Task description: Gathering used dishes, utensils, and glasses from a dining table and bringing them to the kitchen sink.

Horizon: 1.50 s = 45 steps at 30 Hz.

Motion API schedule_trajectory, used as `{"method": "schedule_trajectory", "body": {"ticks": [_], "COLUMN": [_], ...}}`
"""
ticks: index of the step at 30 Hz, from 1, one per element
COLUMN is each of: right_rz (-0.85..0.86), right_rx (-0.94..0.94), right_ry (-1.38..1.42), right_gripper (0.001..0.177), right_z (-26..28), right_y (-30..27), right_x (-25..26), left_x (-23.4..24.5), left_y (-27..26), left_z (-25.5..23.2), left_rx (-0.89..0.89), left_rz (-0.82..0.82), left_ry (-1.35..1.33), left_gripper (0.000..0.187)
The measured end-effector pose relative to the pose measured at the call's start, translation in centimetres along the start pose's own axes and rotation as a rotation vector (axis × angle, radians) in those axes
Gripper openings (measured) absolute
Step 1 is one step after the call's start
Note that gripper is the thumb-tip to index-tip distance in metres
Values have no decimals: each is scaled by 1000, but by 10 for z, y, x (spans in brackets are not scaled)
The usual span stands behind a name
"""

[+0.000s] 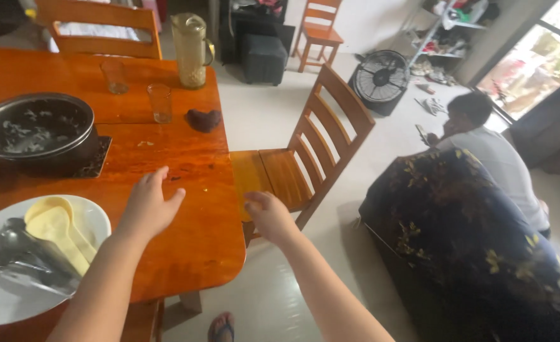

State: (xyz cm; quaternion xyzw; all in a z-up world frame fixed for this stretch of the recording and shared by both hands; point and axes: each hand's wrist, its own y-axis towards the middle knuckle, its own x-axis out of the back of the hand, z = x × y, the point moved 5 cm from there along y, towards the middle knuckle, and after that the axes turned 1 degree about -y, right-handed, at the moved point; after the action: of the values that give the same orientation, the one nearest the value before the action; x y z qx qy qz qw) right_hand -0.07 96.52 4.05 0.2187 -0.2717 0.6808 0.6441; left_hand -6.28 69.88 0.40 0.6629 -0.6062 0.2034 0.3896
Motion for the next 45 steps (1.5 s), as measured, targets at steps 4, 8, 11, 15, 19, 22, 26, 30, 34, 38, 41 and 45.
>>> {"method": "schedule_trajectory", "body": {"ticks": [4,8,11,15,19,22,26,30,34,38,41,45], "right_rz": [23,-18,-37,186,199,177,290,407,380,381,419,464], "right_rx": [-2,41,262,11,217,392,378,228,413,672,650,637], "right_ry": [4,-18,-54,-79,-44,-36,2,-79,-38,-7,-24,89], "right_gripper": [40,42,40,42,42,40,42,47,46,43,44,43], "right_z": [0,-29,-17,13,32,47,88,97,90,95,93,89], "right_y": [60,161,221,263,328,380,423,469,545,575,596,621], "right_x": [23,23,25,29,18,6,3,-14,-40,-45,-53,-58], "left_x": [-10,-45,-51,-8,16,25,27,27,27,23,11,-8], "left_y": [53,123,164,209,234,247,256,267,287,304,317,314], "left_z": [-1,34,42,25,26,42,71,81,87,79,76,77], "left_rx": [-14,-41,21,131,204,275,403,526,625,678,716,694], "left_rz": [-75,-176,-157,-120,-147,-157,-182,-257,-241,-305,-270,-345], "left_ry": [-11,-73,-66,-101,-72,-22,-29,-57,53,-5,5,-2], "left_gripper": [64,63,64,64,65,65,66,65,67,67,67,67]}}
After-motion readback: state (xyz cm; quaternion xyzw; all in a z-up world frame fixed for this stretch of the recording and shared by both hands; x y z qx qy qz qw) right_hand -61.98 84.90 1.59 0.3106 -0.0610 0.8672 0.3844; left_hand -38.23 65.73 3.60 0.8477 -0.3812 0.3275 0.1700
